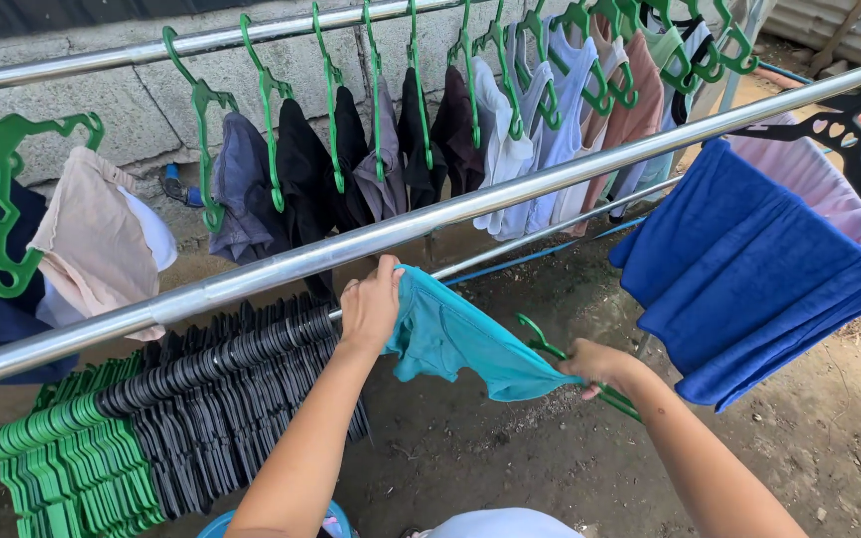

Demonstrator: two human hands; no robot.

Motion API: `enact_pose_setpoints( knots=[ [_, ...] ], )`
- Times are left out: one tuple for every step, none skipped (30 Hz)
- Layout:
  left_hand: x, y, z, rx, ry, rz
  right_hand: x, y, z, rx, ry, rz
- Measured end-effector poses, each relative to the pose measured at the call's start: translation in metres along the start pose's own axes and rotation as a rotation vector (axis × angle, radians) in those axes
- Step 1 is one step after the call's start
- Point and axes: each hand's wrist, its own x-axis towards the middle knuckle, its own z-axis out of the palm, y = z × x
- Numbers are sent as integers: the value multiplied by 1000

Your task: Hanging washed clothes on a drying rack outside.

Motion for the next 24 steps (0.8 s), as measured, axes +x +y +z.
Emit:
enact_pose_setpoints(
  knots=[
    [-3, 5, -2, 8, 3, -10, 7, 6, -2, -8, -9, -5],
    [-7, 10, -4, 3, -41, -64, 14, 12, -3, -11, -137, -33],
    [-11, 13, -6, 0, -83, -119, 21, 17, -4, -14, -266, -63],
    [-13, 14, -7, 9, -78, -130, 27, 19, -7, -24, -276, -69],
    [-16, 15, -7, -110, -52, -200, 32, 22, -10, 18, -251, -85],
    [-20, 16, -8, -229, -24, -269, 38, 24, -12, 60, -226, -100],
    [-25, 10, -3, -223, -23, -279, 41, 23, -16, 54, -236, -100],
    [-29, 3, 1, -368, 39, -335, 45, 21, -19, 233, -100, -180],
    [-31, -4, 5, -513, 107, -387, 49, 17, -26, 411, 40, -264],
    [-36, -14, 10, -508, 114, -393, 35, 4, -32, 404, 33, -268],
    [-39, -25, 15, -638, 61, -425, 21, -10, -38, 617, 57, -361],
    [-43, -36, 20, -768, 8, -455, 7, -24, -44, 832, 81, -451],
    [-42, -23, 2, -765, 13, -456, 3, -31, -49, 829, 76, -454],
    [-41, -9, -15, -802, -181, -409, -1, -39, -53, 933, 59, -513],
    [-40, 4, -31, -835, -376, -359, -5, -45, -59, 1036, 45, -571],
    [-40, 8, -37, -835, -371, -359, -27, -56, -65, 1033, 43, -574],
    [-39, 11, -44, -688, -544, -296, -49, -68, -71, 950, 4, -575],
    [-38, 15, -51, -535, -711, -232, -71, -80, -78, 868, -33, -575],
    [-39, 13, -46, -533, -708, -232, -73, -77, -81, 867, -35, -579],
    [-39, 11, -41, -519, -692, -209, -75, -74, -84, 516, -44, -697],
    [-40, 9, -37, -503, -678, -187, -76, -71, -86, 164, -51, -798],
    [-36, 20, -35, -499, -677, -186, -81, -68, -82, 165, -52, -801],
    [-31, 31, -32, -681, -503, -179, -85, -65, -79, 141, -145, -962],
    [-26, 43, -30, -858, -323, -168, -90, -63, -76, 114, -240, -1120]
  ],
)
